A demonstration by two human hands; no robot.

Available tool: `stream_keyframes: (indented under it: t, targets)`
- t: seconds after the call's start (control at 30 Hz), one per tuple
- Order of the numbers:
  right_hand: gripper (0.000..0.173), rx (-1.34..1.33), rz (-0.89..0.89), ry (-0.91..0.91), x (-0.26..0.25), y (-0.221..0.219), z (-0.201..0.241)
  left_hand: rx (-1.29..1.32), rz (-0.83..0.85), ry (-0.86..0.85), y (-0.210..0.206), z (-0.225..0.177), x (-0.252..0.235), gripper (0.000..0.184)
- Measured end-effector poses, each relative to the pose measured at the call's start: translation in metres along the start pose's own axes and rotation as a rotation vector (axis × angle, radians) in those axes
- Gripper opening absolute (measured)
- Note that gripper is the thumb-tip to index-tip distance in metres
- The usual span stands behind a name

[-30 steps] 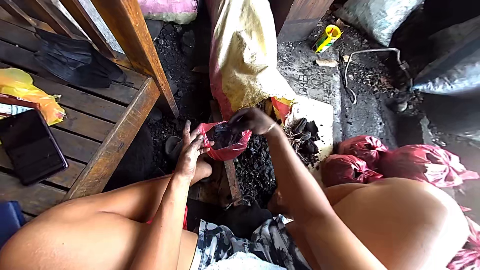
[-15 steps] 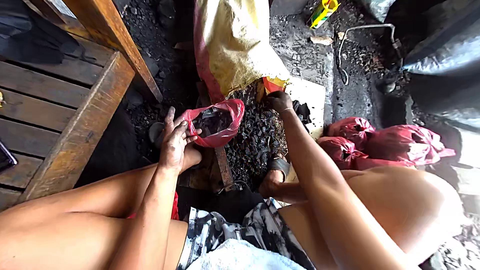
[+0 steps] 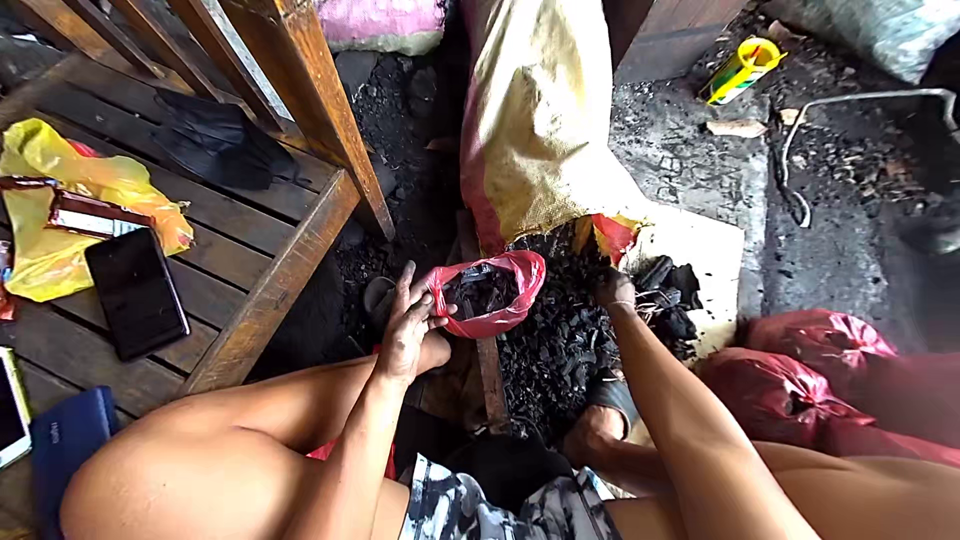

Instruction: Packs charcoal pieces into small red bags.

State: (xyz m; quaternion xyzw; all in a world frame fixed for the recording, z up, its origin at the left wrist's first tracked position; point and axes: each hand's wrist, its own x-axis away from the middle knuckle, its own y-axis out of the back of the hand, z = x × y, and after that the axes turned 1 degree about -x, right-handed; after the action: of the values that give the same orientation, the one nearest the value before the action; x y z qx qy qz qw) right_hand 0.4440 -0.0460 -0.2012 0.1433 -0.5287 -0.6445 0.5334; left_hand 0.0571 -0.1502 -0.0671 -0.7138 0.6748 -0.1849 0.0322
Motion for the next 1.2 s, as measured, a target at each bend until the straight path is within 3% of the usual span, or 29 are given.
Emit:
stream_keyframes:
  t: [0.23, 0.33, 0.4, 0.47, 0.53, 0.7, 0.83, 0.9, 1.0, 1.1, 1.2]
  targets:
    - [0.029, -0.641, -0.063, 0.188, 0.011, 0.057, 0.026, 0.05, -0.044, -0.003, 0.001, 0.002, -0.003, 0.061]
    - [0.028, -0.647, 0.037, 0.365, 0.038, 0.091, 0.06, 0.052, -0.049, -0.001, 0.0, 0.001, -0.004, 0.059]
    - [0.026, -0.623, 0.142, 0.637, 0.059, 0.101, 0.088, 0.055, -0.042, 0.002, 0.0, 0.001, -0.004, 0.058]
    - [0.024, -0.575, 0.263, 0.876, 0.084, 0.096, 0.124, 0.066, -0.041, 0.006, -0.001, 0.002, -0.005, 0.058]
    - [0.022, -0.428, 0.37, 0.959, 0.114, 0.072, 0.157, 0.063, -0.04, 0.007, -0.002, 0.002, -0.005, 0.058]
    - [0.032, -0.029, 0.305, 0.887, 0.147, -0.027, 0.196, 0.055, -0.029, 0.013, -0.001, 0.006, -0.006, 0.059]
    - [0.034, 0.074, 0.268, 0.815, 0.165, -0.056, 0.197, 0.057, -0.071, 0.031, 0.001, 0.004, -0.004, 0.056]
    - [0.031, 0.067, 0.283, 0.893, 0.163, -0.051, 0.196, 0.043, -0.082, 0.027, 0.0, 0.003, -0.006, 0.055]
    - [0.039, -0.196, 0.155, 1.008, 0.139, -0.03, 0.184, 0.015, -0.089, 0.017, 0.002, 0.002, -0.004, 0.053]
    - [0.03, -0.356, -0.022, 0.86, 0.106, 0.024, 0.161, 0.028, -0.114, 0.024, 0.004, 0.001, -0.002, 0.052]
    - [0.028, -0.265, -0.097, 0.561, 0.062, 0.065, 0.111, 0.04, -0.083, 0.013, 0.005, 0.004, -0.003, 0.055]
